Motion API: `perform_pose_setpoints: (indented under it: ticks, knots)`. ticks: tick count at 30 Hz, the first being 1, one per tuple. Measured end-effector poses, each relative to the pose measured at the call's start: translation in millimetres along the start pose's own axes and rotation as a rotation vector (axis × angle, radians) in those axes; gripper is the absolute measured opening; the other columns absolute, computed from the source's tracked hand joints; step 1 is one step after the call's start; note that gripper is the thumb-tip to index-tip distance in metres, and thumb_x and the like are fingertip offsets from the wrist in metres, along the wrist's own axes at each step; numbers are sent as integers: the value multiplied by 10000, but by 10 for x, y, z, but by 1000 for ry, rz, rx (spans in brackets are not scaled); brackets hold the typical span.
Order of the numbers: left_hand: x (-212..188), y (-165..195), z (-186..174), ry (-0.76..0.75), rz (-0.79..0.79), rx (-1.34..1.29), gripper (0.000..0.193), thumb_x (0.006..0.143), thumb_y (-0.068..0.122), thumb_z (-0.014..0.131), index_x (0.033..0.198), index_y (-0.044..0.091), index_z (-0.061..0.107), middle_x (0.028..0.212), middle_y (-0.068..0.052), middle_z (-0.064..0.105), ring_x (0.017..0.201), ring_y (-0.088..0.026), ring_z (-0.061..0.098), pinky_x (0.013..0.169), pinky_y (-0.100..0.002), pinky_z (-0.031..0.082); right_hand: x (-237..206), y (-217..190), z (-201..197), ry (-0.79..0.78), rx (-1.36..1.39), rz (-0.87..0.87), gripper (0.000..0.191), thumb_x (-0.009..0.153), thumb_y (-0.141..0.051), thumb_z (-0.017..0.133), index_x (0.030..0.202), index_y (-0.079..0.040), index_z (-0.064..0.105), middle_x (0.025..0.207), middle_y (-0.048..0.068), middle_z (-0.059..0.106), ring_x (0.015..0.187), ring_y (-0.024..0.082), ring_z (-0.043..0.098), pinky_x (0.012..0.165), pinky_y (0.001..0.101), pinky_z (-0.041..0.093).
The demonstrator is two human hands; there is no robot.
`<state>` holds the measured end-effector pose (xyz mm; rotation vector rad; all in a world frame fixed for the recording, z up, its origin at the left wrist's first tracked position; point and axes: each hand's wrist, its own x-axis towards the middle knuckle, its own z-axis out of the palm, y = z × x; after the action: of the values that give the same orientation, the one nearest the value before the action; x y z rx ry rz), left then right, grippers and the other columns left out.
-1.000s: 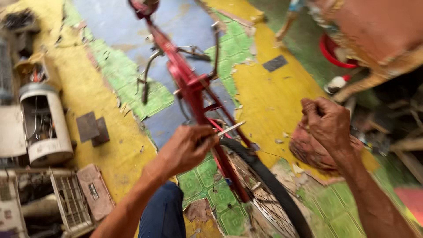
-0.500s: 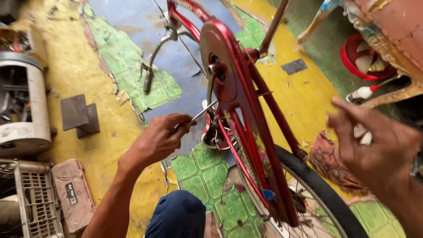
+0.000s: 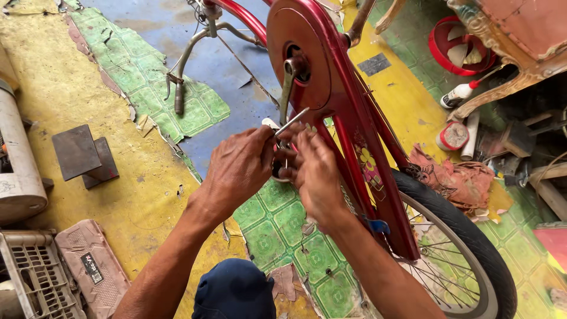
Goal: The person sits on the floor beside a red bicycle and uses a wrench to loosen the rear wheel axle nuts, then works at the hub and chain area by hand. They later use a screwdriver on the crank and chain guard, removing a red plastic disc and handling the chain guard and pedals.
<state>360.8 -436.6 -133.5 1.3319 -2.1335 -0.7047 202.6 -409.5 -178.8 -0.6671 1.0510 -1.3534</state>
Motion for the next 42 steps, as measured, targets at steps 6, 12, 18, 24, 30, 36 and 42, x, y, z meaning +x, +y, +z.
perform_pose_setpoints:
  ticks: [6, 12, 18, 24, 30, 36, 42]
  knots:
    - [2, -12, 50, 78, 76, 139, 147, 950, 191, 587, 978, 53, 630, 886, -160, 662, 733, -408, 656, 625, -536, 497, 258, 54, -96, -60, 90, -67, 227, 1053, -265, 581, 1174, -79, 631, 1025, 42, 718, 873, 125, 683, 578, 274, 510]
    - [-31, -69, 75, 147, 117, 135, 183, 953, 212, 642, 992, 41, 592, 883, -165, 633, 755, -411, 655, 621, -532, 505, 412, 8, -158, -74, 121, -36, 184, 1055, -221, 613, 1147, -72, 668, 1033, 67, 726, 866, 115, 683, 602, 259, 513]
    - [-70, -137, 10, 146, 159, 177, 242, 893, 165, 691, 1063, 45, 569, 922, -150, 624, 891, -372, 644, 677, -508, 512, 435, -38, -142, -37, 128, -1, 203, 1038, -206, 603, 1171, -67, 665, 1052, 87, 736, 855, 114, 704, 635, 262, 577]
    - [-75, -163, -23, 125, 159, 209, 292, 875, 133, 697, 1127, 57, 570, 941, -135, 624, 917, -349, 637, 663, -493, 514, 396, -73, -110, -46, 130, -11, 205, 1037, -197, 596, 1174, -60, 661, 1056, 89, 735, 852, 109, 703, 641, 261, 591]
    - [-78, -177, -25, 145, 184, 211, 320, 850, 104, 698, 1147, 72, 584, 946, -126, 624, 908, -341, 635, 664, -481, 520, 382, -92, -102, -53, 131, -15, 202, 1052, -196, 590, 1182, -59, 662, 1058, 80, 728, 866, 111, 700, 660, 261, 584]
    - [-86, -197, -9, 180, 214, 224, 304, 852, 99, 701, 1139, 92, 601, 947, -110, 621, 900, -328, 633, 655, -473, 523, 368, -103, -100, -42, 130, 3, 197, 1050, -200, 583, 1173, -67, 660, 1062, 66, 733, 876, 106, 699, 669, 260, 573]
    - [-115, -203, 0, 249, 259, 264, 315, 853, 98, 722, 1148, 97, 613, 945, -99, 619, 887, -308, 631, 629, -445, 524, 370, -128, -126, -62, 149, 19, 191, 1053, -188, 573, 1175, -70, 661, 1064, 58, 729, 873, 100, 697, 674, 260, 565]
